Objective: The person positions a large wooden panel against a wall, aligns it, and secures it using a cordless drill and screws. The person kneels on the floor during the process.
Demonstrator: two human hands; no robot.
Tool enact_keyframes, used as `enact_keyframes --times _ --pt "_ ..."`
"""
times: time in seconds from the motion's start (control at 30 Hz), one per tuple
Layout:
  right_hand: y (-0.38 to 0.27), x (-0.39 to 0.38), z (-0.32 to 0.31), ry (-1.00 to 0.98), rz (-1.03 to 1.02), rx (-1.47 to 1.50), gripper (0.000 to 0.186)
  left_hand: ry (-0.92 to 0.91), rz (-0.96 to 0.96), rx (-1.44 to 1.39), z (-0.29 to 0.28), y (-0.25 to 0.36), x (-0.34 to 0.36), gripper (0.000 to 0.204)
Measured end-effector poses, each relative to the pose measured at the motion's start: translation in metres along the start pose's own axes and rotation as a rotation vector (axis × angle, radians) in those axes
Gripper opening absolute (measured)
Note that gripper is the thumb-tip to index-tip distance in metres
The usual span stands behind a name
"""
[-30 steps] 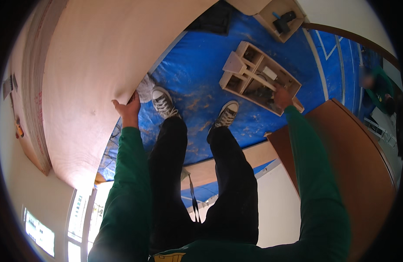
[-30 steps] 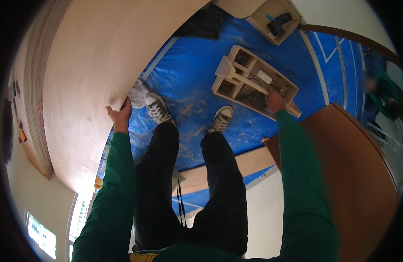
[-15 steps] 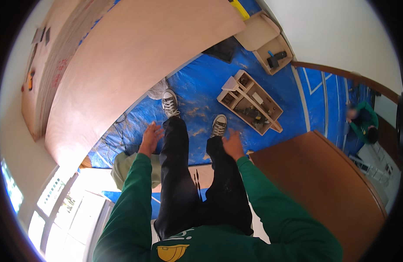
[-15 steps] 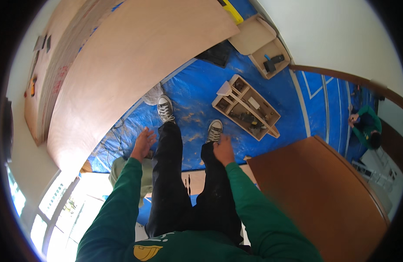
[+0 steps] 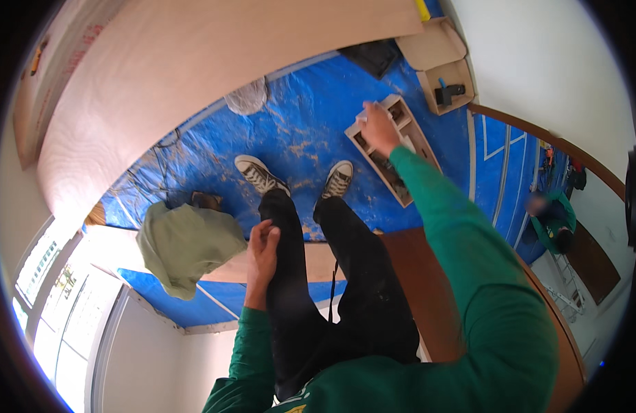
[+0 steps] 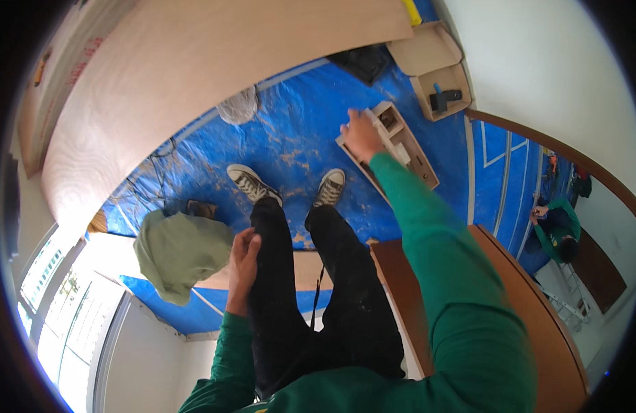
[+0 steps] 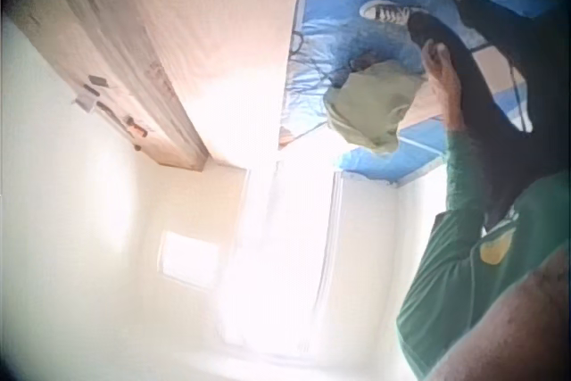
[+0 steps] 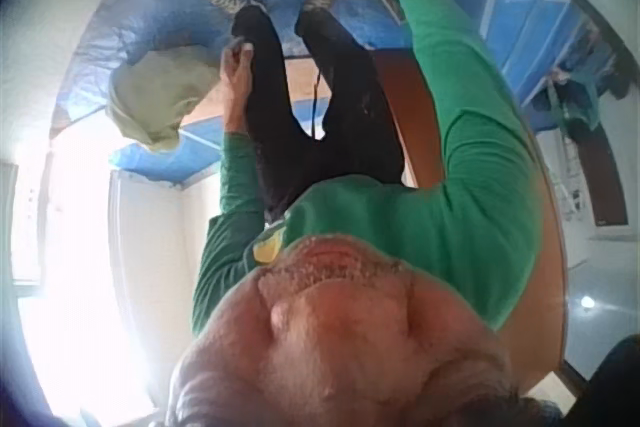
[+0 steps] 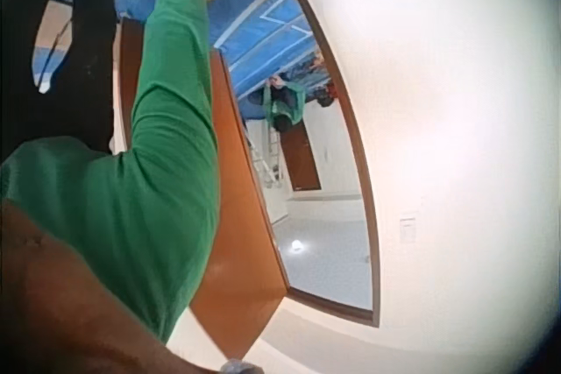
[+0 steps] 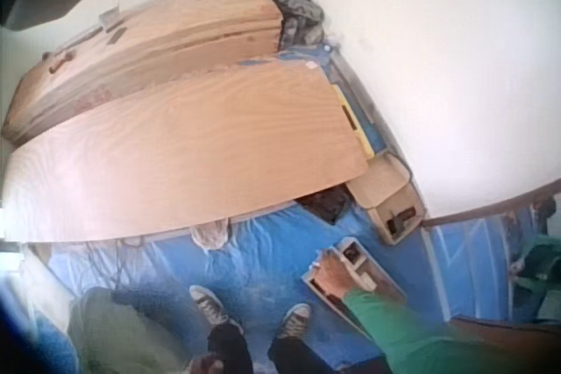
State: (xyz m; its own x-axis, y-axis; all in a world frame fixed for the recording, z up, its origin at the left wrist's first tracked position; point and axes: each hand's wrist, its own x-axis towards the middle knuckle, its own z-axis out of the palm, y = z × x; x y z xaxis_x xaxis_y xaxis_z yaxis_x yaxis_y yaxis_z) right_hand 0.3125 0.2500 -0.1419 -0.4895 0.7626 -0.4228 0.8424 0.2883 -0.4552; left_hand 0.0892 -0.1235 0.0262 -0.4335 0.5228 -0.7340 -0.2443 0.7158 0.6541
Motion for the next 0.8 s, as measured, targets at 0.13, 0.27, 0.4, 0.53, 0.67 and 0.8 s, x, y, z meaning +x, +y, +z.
enact_keyframes --times 0.13,0.27,0.4,0.53,0.67,0.8 --pt "0.048 0.138 0.035 -0.010 0.083 -0.377 0.057 -0.295 -0.087 0.126 0.052 0.018 0.048 0.040" --pt "0.091 0.205 0.078 0.003 0.172 -0.555 0.060 -0.454 0.015 0.732 0.043 0.035 0.075 0.045" --pt "0.129 0.213 0.113 -0.034 0.178 -0.595 0.049 -0.407 0.058 0.563 0.027 0.048 0.094 0.049" --pt "0.135 0.156 0.087 -0.018 -0.045 -0.500 0.030 -0.447 -0.012 0.580 0.030 0.056 0.103 0.050" --pt "0.126 0.055 -0.015 0.038 -0.177 -0.396 0.020 -0.502 -0.019 0.569 0.045 0.051 0.109 0.049" --pt "0.131 -0.047 -0.102 0.037 0.007 -0.280 0.017 -0.541 -0.020 0.595 0.057 0.044 0.117 0.048"
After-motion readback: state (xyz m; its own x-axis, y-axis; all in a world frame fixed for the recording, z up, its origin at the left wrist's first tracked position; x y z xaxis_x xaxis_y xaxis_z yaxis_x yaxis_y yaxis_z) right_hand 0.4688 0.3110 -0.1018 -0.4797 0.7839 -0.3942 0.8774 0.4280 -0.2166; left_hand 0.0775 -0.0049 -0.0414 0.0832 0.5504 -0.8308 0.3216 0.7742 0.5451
